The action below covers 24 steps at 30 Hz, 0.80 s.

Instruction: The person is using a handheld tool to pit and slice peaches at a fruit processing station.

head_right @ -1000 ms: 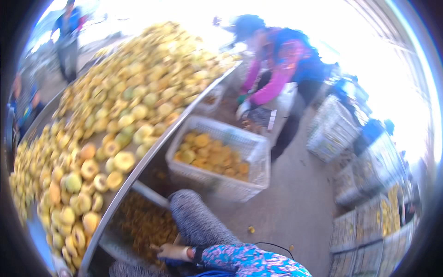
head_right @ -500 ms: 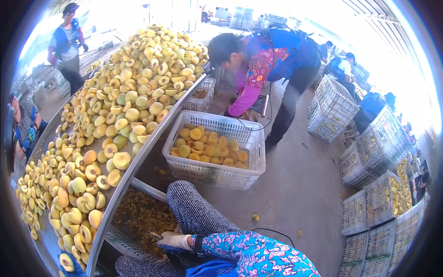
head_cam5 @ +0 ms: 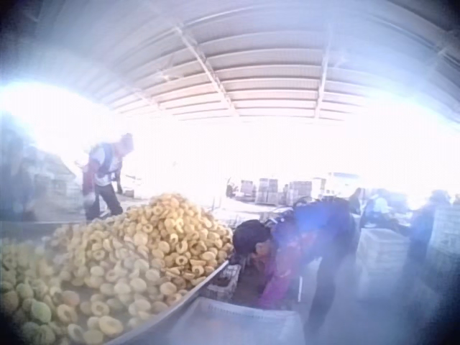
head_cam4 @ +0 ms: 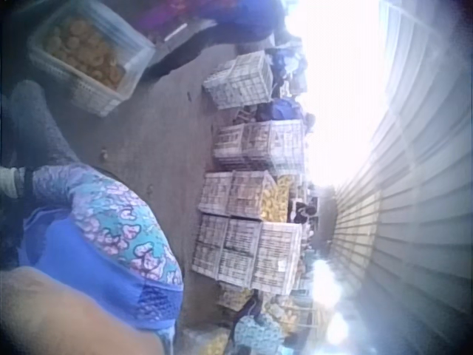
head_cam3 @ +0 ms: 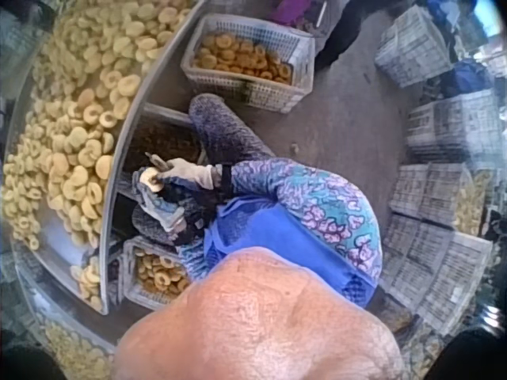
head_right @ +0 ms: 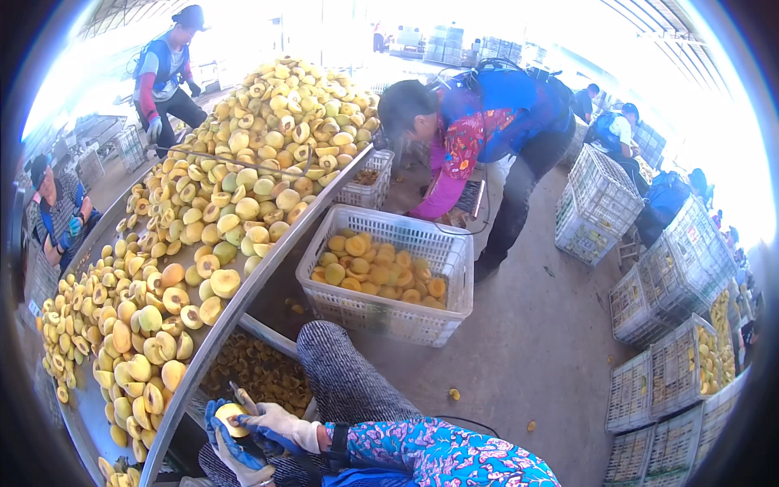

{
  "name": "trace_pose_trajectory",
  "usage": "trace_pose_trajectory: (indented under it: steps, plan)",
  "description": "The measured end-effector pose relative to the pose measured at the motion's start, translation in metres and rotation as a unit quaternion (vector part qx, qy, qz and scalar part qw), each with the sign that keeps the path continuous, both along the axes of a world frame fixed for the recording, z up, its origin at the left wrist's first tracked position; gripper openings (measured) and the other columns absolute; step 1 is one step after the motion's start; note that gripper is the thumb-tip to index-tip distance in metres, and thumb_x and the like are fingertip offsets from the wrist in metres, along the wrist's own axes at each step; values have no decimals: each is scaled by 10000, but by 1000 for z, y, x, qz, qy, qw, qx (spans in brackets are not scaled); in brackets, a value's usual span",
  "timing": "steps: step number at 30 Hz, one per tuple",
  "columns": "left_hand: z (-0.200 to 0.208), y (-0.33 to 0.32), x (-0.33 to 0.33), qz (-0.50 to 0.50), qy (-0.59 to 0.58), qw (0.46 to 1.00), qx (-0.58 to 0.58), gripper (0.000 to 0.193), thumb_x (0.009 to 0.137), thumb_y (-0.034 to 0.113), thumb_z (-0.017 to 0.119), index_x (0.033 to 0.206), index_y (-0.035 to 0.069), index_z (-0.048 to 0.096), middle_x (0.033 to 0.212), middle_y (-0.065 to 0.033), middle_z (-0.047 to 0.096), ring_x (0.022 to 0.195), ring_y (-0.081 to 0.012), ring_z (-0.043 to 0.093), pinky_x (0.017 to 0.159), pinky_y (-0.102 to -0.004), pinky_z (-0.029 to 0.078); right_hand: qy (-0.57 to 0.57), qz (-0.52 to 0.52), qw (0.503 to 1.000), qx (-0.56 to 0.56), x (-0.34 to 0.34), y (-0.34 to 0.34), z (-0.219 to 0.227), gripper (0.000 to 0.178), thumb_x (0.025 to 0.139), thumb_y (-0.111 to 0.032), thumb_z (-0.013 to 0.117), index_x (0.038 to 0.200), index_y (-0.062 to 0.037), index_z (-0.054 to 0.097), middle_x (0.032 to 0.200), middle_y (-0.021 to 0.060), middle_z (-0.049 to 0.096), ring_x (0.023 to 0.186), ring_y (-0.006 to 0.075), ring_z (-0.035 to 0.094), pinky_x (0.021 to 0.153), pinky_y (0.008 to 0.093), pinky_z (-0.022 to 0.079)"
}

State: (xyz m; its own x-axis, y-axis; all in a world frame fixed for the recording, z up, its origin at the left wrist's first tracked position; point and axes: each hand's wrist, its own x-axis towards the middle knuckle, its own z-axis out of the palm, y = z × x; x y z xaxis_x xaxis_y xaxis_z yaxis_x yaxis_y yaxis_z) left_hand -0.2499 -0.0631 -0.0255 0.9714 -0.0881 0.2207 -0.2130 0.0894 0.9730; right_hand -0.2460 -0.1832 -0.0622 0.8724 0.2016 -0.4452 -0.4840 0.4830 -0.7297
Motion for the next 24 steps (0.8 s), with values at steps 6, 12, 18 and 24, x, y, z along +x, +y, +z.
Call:
trace_pose_trajectory:
  steps: [6, 12, 18, 24]
  plan:
    - [-27, 3, 14, -157, 241, 919, -270, 481, 989, 394, 352, 1267, 20, 471, 1171, -126, 563, 1083, -225, 540, 1003, -348, 388, -182, 58, 936, -296, 10, -33, 18, 328, 753, -225, 706, 963, 6, 605, 812, 117, 637, 761, 230, 618, 674, 331, 479]
    - [-14, -4, 26, -49, 107, 993, -7, 322, 794, 22, 629, 1107, 14, 553, 1022, -87, 611, 972, -228, 590, 844, -323, 472, -272, -38, 904, -328, 17, -34, 28, 215, 789, -199, 669, 874, -17, 595, 731, 90, 596, 687, 201, 598, 620, 340, 492]
    - [-23, 2, 36, -84, 265, 780, -560, 587, 930, 483, 433, 1210, -28, 501, 1170, -194, 567, 1112, -327, 533, 983, -482, 419, -78, 5, 985, -154, -3, -50, 46, 212, 876, -225, 604, 934, -32, 539, 664, 27, 547, 494, 88, 497, 418, 254, 409]
    - [-6, -4, 19, 18, 120, 920, -372, 383, 964, 297, 439, 1155, -27, 511, 1111, -157, 579, 1037, -262, 572, 943, -417, 476, -227, 145, 843, -465, -30, -15, 51, 264, 859, -224, 593, 928, 12, 496, 770, 234, 592, 729, 374, 610, 645, 423, 456]
